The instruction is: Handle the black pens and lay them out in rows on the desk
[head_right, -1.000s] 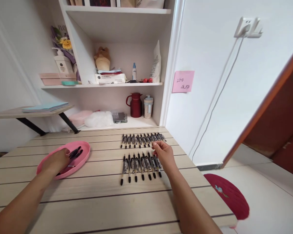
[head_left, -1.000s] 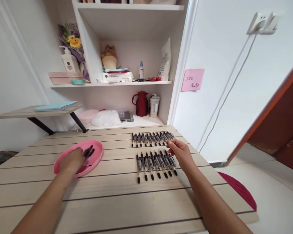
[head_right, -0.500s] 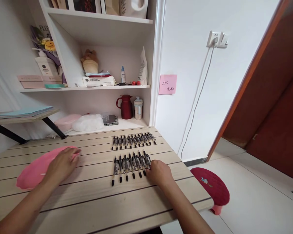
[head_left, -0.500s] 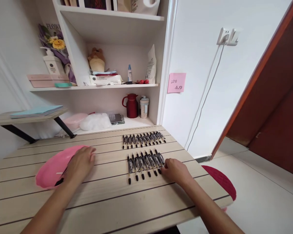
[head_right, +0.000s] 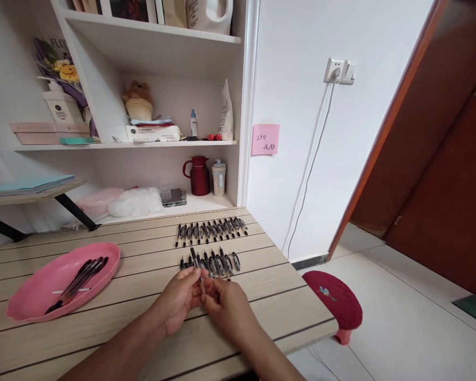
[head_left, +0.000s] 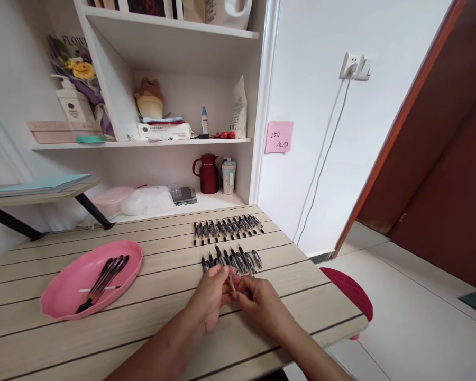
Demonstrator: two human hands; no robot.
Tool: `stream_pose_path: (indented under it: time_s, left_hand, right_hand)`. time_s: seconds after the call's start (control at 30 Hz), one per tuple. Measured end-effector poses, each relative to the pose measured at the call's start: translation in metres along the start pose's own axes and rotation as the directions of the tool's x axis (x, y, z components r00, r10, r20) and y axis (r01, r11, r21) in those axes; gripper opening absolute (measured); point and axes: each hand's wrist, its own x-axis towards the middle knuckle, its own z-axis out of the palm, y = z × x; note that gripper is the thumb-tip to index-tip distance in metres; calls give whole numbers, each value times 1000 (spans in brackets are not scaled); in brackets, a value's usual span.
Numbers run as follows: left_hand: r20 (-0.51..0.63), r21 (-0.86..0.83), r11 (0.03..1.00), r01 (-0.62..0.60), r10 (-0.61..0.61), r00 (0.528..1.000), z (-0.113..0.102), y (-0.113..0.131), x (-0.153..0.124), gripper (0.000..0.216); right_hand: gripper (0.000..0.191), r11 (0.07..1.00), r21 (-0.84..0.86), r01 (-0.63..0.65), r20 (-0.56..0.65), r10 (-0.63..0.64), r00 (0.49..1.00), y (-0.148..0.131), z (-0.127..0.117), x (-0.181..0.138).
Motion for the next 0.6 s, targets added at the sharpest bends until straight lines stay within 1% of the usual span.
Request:
stream_pose_path:
  time_s: [0.07,0.1,0.13,0.2,0.27,0.33,0.47,0.6]
  left_hand:
    - [-46,-81,996,46,-50,998,-4,0,0,14]
    - [-64,-108,992,64,-72,995,-7,1,0,13]
    - [-77,-125,989,79,-90,993,-11,2,-1,12]
    - [-91,-140,986,93,-106,990,-19,4,-1,11]
    - [-81,-138,987,84,-96,992,-27,4,-1,11]
    - [-51,-132,989,64,-71,996,-33,0,0,13]
    - [19,-72,997,22,-20,1000,-39,-8,1,20]
    - [67,5,1000,-10,9,998,-40,-10,0,26]
  right_hand:
    - [15,1000,-2,-7,24,7,1000,6,-6,1]
    - [15,999,-39,-27,5,27,1000,12,-13,4]
    - [14,992,-97,-78,-43,74,996,18,-21,8]
    - [9,946,-244,-213,-185,170,968,32,-36,19]
    - [7,893,-346,-289,-249,210,946,44,-44,30]
    - [10,861,-398,-316,-256,227,940,50,-44,39]
    - [12,834,-447,-324,-249,232,940,55,-29,48]
    - [13,841,-427,-332,-257,239,936,60,-23,48]
